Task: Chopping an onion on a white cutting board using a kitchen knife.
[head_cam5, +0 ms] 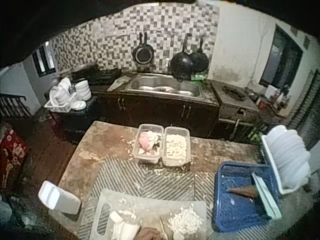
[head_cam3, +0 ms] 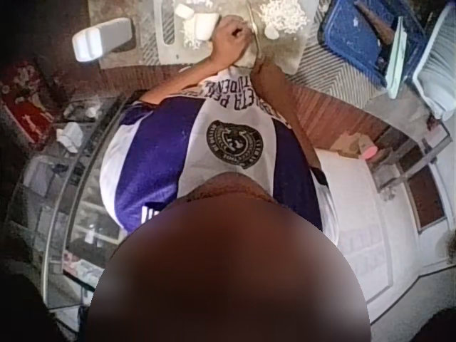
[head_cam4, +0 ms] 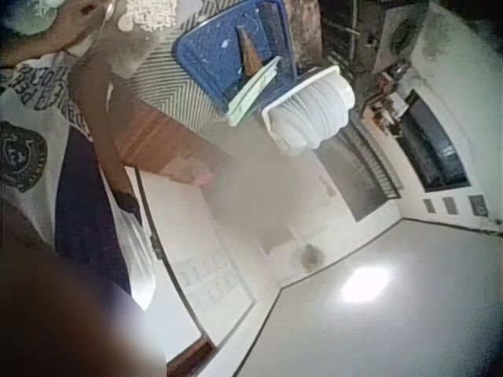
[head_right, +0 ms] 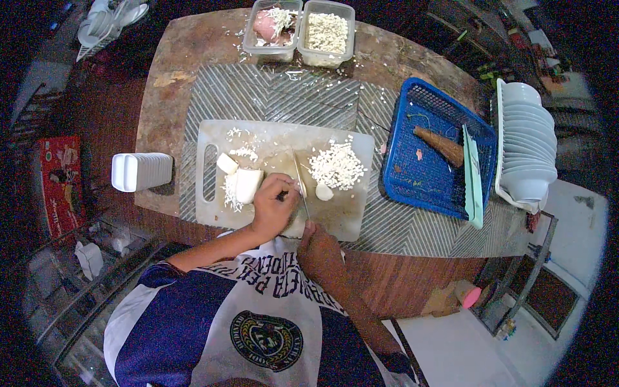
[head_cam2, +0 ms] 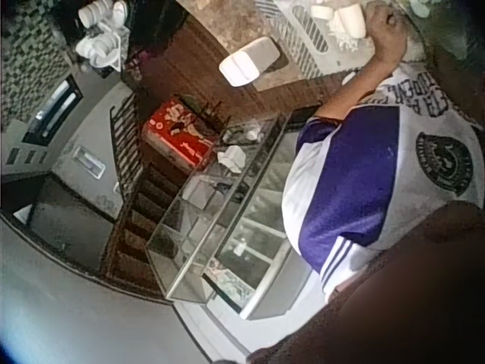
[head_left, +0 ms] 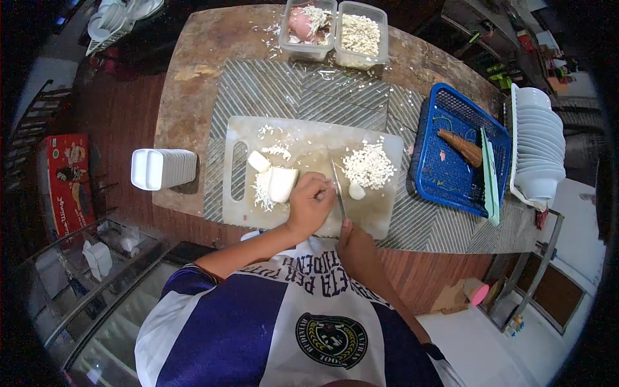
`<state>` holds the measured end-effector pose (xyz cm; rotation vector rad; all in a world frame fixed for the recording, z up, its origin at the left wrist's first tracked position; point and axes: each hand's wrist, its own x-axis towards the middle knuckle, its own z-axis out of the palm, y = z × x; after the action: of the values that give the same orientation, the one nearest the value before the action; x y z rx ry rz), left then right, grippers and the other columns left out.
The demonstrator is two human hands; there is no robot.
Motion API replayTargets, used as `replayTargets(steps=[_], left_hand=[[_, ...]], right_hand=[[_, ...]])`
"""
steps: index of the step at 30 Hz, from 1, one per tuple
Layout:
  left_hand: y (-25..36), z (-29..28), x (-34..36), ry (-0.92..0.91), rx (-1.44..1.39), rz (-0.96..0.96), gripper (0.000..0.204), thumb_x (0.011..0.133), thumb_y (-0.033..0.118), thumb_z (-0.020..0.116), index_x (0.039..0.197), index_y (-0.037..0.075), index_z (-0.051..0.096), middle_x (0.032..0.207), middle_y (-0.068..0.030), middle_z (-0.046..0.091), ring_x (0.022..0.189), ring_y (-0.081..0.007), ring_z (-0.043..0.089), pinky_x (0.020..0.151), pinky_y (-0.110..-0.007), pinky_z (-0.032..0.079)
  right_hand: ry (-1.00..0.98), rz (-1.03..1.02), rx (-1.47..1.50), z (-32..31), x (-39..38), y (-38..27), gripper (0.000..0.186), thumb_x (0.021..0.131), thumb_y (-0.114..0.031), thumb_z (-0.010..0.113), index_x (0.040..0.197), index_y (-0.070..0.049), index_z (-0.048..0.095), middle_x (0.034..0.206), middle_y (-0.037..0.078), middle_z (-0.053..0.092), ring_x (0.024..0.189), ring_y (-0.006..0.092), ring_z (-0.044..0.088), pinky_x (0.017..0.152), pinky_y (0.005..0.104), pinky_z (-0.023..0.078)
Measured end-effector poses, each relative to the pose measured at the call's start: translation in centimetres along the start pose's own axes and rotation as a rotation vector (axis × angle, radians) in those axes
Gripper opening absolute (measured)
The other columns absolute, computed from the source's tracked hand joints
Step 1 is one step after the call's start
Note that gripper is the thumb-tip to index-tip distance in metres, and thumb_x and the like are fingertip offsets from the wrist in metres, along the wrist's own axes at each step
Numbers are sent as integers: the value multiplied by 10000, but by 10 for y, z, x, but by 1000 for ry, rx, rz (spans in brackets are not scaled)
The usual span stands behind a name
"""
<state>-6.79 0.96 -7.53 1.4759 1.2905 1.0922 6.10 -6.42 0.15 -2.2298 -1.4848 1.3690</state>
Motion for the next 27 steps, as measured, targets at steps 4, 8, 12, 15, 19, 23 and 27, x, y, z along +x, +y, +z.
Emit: replayTargets(steps=[4,8,12,15,19,23,27], left_hand=[[3,2,0,26,-4,-9,95,890,-6,721,839,-27,644,954,-142,654,783,-198,629,659,-297,491],[0,1,1,31,17,-28,118,909,9,720,825,-26,645,948,-146,673,851,-213,649,729,-302,507],[-3,3,-3,64,35,68,106,884,32,741,841,-14,656,931,-132,651,699,-211,604,584,-306,470],[0,0,-9,-36,26,-15,123,907,15,732,823,-26,652,935,-148,677,841,-221,656,729,-306,518],[-3,2,-8,-35,33,100,113,887,12,746,819,-19,660,898,-145,669,751,-212,641,651,-310,507],[0,2,-9,-42,-6,59,105,870,8,751,815,-15,665,895,-148,662,659,-190,610,594,-303,487],[3,2,-4,-28,2,42,104,861,-9,745,802,-17,659,894,-145,662,649,-185,607,591,-301,483]], right_hand=[[3,-72,-62,4,5,5,444,1107,-276,317,1021,34,623,902,328,668,854,561,647,795,633,514],[-10,-157,-26,-1,8,7,440,1108,-297,332,1031,29,619,900,344,652,853,559,645,808,645,507],[0,-168,-21,-1,1,17,483,1115,-345,309,1051,23,615,911,354,652,869,559,649,822,643,510],[-38,-36,-2,-1,-2,21,527,1119,-365,266,1065,33,608,939,357,657,898,555,653,834,630,521],[-65,60,-3,-13,-12,4,528,1117,-358,282,1054,41,623,943,357,661,913,559,646,823,617,516],[-7,46,-51,-9,-12,5,517,1114,-347,314,1019,40,645,923,360,665,894,575,635,802,614,510],[-30,89,-26,-1,-4,7,523,1112,-349,313,994,43,639,918,367,665,891,581,636,809,617,517]])
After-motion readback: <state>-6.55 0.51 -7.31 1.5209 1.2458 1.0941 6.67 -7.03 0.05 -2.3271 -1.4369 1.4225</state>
